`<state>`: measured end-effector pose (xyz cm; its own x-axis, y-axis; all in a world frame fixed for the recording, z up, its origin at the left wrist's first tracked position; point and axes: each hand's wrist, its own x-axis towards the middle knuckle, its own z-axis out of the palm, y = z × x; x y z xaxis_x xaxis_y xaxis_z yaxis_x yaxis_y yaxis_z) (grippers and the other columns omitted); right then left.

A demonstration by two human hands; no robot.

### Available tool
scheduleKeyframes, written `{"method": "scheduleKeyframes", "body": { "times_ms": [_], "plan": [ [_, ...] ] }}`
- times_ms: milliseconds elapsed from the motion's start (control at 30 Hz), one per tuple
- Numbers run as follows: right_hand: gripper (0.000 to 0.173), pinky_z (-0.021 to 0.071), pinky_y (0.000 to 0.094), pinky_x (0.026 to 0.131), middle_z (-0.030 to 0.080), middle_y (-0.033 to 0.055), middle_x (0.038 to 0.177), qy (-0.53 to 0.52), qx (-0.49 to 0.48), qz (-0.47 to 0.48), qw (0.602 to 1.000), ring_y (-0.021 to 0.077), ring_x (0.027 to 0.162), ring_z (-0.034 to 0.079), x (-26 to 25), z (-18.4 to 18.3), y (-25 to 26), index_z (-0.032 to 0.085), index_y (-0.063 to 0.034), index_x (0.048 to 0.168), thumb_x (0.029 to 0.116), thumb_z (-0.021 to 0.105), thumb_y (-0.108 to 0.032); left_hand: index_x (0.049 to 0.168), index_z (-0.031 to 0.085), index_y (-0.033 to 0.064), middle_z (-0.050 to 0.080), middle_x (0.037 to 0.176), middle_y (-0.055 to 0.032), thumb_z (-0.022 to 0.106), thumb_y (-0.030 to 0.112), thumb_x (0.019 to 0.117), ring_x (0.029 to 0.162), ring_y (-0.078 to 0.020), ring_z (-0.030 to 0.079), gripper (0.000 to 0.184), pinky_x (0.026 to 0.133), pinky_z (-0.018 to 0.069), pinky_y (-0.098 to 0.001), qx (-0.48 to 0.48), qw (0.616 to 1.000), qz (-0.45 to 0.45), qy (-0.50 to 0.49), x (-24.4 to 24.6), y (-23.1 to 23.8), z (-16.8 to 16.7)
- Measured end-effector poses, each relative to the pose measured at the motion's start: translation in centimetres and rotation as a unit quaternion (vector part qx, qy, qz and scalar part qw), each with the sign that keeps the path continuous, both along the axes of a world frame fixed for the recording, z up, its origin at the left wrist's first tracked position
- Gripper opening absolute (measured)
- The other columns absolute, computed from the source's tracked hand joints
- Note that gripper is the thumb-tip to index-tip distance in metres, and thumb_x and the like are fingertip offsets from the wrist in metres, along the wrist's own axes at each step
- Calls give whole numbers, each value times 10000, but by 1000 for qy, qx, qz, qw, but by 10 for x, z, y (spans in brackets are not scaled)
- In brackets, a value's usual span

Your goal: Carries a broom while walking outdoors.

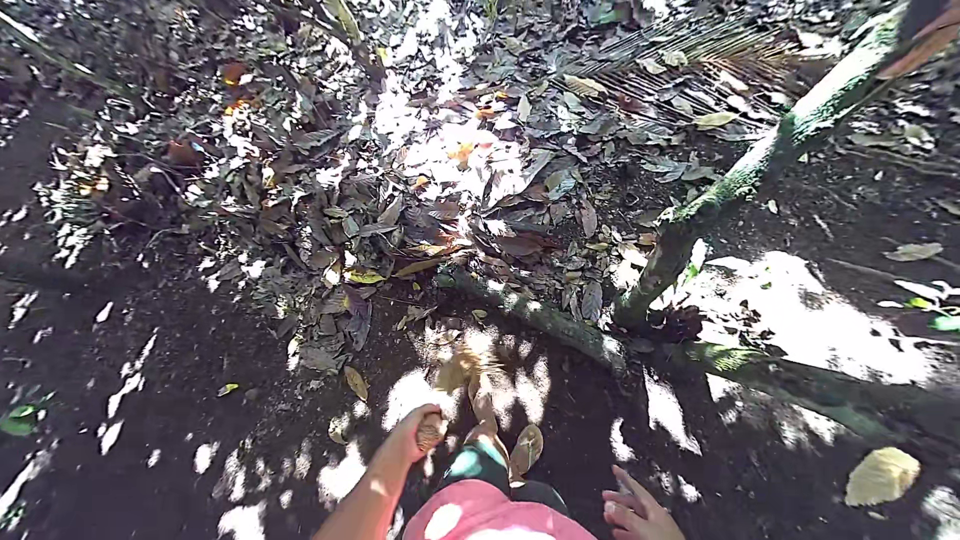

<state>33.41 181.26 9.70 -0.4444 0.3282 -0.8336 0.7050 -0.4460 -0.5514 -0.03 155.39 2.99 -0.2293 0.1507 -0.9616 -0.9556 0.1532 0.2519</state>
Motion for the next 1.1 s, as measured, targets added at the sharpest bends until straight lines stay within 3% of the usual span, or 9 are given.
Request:
{"method": "scheduleKeyframes", "body": {
  "times_ms": [133,267,367,433,500,567,767,933,1100],
  "plan": [
    [745,584,482,897,608,255,1317,-25,10,-35,999,314,1062,691,-2,-3,18,242,-64,1610,987,633,-179,1199,574,55,635,870,-106,554,228,1017,664,-197,625,252,580,544,-361,-96,989,-29,104,-57,-15,-27],
    [735,586,491,889,621,257,1295,-53,25,-34,998,325,1058,692,-40,-5,27,248,-54,1607,989,624,-182,1264,536,41,658,914,-127,548,171,1025,720,-219,661,272,638,580,-393,-44,979,55,189,-82,21,6],
    [698,592,507,858,640,253,1266,-73,39,-36,996,343,1034,698,-81,-11,29,298,-67,1595,985,627,-149,1225,533,35,681,867,-120,538,178,1022,683,-208,689,248,594,604,-353,48,984,57,161,-92,49,64],
    [693,599,503,845,660,232,1248,-67,58,-30,996,329,1013,709,-108,-17,34,327,-70,1585,980,649,-166,1308,455,86,662,919,-101,536,178,981,699,-187,675,349,600,598,-338,138,984,25,112,-97,60,96],
    [698,600,503,848,671,214,1247,-52,69,-34,996,319,1012,712,-132,-19,38,352,-83,1578,966,668,-194,1166,550,105,661,858,-78,562,162,918,644,-155,652,255,567,582,-308,207,977,10,47,-102,76,114],
    [697,606,493,848,663,217,1256,-41,67,-39,996,314,1008,713,-151,-16,42,352,-86,1578,960,658,-187,1183,532,86,650,878,-88,497,128,980,646,-146,639,210,564,565,-281,249,968,-36,-10,-107,98,122],
    [712,601,502,834,643,257,1259,-72,64,-52,994,340,997,706,-159,-11,65,307,-55,1589,966,640,-141,987,588,72,626,736,-44,467,183,1031,589,-115,618,170,530,548,-248,238,949,-152,-142,-124,193,72],
    [730,594,507,863,668,221,1244,-116,55,-49,990,324,1006,708,-160,-19,94,318,-86,1594,957,664,-175,1144,558,49,626,783,-95,516,170,1013,581,-169,614,183,505,539,-294,151,967,-192,-72,-199,287,-9],
    [694,607,494,841,676,212,1231,-89,87,-85,989,311,988,717,-163,-13,146,364,-69,1571,956,669,-173,1161,539,55,626,825,-82,537,119,1000,621,-160,635,173,537,568,-292,170,976,-135,25,-241,329,20]
  ]
}}
